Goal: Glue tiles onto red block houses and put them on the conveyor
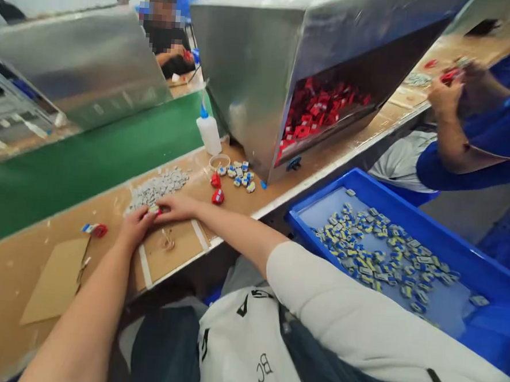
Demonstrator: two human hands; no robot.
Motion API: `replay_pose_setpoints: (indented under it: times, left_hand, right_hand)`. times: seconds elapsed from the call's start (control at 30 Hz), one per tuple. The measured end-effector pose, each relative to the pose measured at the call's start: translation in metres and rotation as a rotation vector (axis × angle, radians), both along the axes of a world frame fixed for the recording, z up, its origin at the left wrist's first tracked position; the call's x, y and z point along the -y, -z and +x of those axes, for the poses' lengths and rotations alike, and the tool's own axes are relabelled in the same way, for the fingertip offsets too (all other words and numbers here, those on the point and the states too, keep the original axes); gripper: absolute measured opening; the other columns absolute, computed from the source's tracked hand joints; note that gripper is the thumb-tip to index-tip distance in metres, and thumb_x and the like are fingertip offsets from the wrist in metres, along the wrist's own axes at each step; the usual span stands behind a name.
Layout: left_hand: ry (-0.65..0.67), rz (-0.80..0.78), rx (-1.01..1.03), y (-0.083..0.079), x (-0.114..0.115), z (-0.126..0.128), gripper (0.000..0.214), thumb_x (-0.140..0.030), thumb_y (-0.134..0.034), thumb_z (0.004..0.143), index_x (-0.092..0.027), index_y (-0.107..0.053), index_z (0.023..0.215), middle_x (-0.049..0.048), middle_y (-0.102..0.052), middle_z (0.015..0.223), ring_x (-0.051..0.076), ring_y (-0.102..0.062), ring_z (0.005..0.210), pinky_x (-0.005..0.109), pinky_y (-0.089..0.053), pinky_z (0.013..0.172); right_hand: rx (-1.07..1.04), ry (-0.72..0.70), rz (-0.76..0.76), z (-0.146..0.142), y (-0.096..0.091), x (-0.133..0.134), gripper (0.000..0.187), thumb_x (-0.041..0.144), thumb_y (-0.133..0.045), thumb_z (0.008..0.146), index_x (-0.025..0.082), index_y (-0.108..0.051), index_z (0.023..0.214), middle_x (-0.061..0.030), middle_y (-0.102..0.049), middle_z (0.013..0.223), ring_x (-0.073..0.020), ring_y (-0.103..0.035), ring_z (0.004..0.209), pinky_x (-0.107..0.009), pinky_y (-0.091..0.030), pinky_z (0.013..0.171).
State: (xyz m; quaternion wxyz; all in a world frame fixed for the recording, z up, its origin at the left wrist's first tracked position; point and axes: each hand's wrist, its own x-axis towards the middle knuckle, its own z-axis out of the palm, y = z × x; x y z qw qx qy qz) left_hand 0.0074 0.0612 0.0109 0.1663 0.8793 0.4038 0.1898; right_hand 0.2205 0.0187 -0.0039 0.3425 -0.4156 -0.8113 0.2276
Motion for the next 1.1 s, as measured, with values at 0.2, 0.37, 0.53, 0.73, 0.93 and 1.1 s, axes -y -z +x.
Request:
replay_pose_setpoints:
  times: [0.2, 0.37, 0.53, 0.73, 0.93, 1.1]
  left_hand:
    - [-0.019, -0.057, 0.007, 0.003, 0.006, 0.001, 0.051, -0.065, -0.043, 0.090, -0.019, -0.053, 0.072, -0.0029, -0.046, 0.065, 0.015, -0.044, 0.069, 0.026, -0.033, 0.064]
    - [-0.049, -0.050, 0.008, -0.003, 0.015, 0.004, 0.065, -0.069, -0.039, 0.096, -0.009, -0.058, 0.079, -0.0054, -0.049, 0.070, 0.009, -0.044, 0.073, 0.019, -0.032, 0.071]
    - [-0.061, -0.034, -0.014, -0.002, 0.014, 0.007, 0.061, -0.066, -0.036, 0.097, -0.013, -0.050, 0.070, -0.0059, -0.042, 0.066, 0.008, -0.040, 0.069, 0.018, -0.029, 0.067]
    - [-0.090, 0.101, -0.052, 0.003, 0.007, 0.007, 0.054, -0.063, -0.035, 0.094, -0.018, -0.043, 0.064, -0.0038, -0.039, 0.062, 0.011, -0.038, 0.064, 0.022, -0.028, 0.060]
    - [-0.070, 0.079, -0.019, 0.005, -0.001, 0.004, 0.044, -0.055, -0.039, 0.093, -0.021, -0.047, 0.066, -0.0031, -0.042, 0.062, 0.015, -0.042, 0.064, 0.026, -0.032, 0.060]
    - [-0.070, 0.055, -0.022, 0.001, 0.012, 0.006, 0.043, -0.055, -0.041, 0.091, -0.020, -0.046, 0.066, -0.0032, -0.042, 0.061, 0.015, -0.042, 0.064, 0.026, -0.032, 0.061]
  right_hand:
    - [-0.027, -0.021, -0.024, -0.001, 0.015, -0.011, 0.039, 0.048, -0.068, 0.093, 0.018, -0.048, 0.079, 0.0049, -0.050, 0.075, -0.0119, -0.042, 0.073, -0.025, -0.023, 0.066]
    - [0.004, -0.077, -0.042, 0.001, 0.013, -0.016, 0.038, 0.049, -0.067, 0.093, 0.017, -0.050, 0.083, 0.0040, -0.053, 0.079, -0.0125, -0.043, 0.075, -0.025, -0.025, 0.067]
    - [-0.005, -0.060, -0.046, -0.001, 0.014, -0.021, 0.037, 0.048, -0.066, 0.095, 0.018, -0.048, 0.081, 0.0030, -0.054, 0.078, -0.0139, -0.045, 0.076, -0.025, -0.028, 0.066]
    - [0.089, 0.001, 0.089, -0.008, 0.018, -0.031, 0.031, 0.040, -0.061, 0.098, 0.019, -0.048, 0.080, 0.0050, -0.053, 0.079, -0.0119, -0.049, 0.077, -0.023, -0.028, 0.067]
    - [0.128, 0.048, 0.169, -0.006, 0.011, -0.022, 0.027, 0.035, -0.059, 0.099, 0.018, -0.047, 0.081, 0.0060, -0.052, 0.079, -0.0109, -0.051, 0.079, -0.021, -0.028, 0.068]
    - [0.079, -0.023, 0.044, 0.003, 0.001, -0.004, 0.030, 0.039, -0.065, 0.098, 0.017, -0.053, 0.081, 0.0014, -0.059, 0.082, -0.0136, -0.052, 0.077, -0.024, -0.029, 0.066]
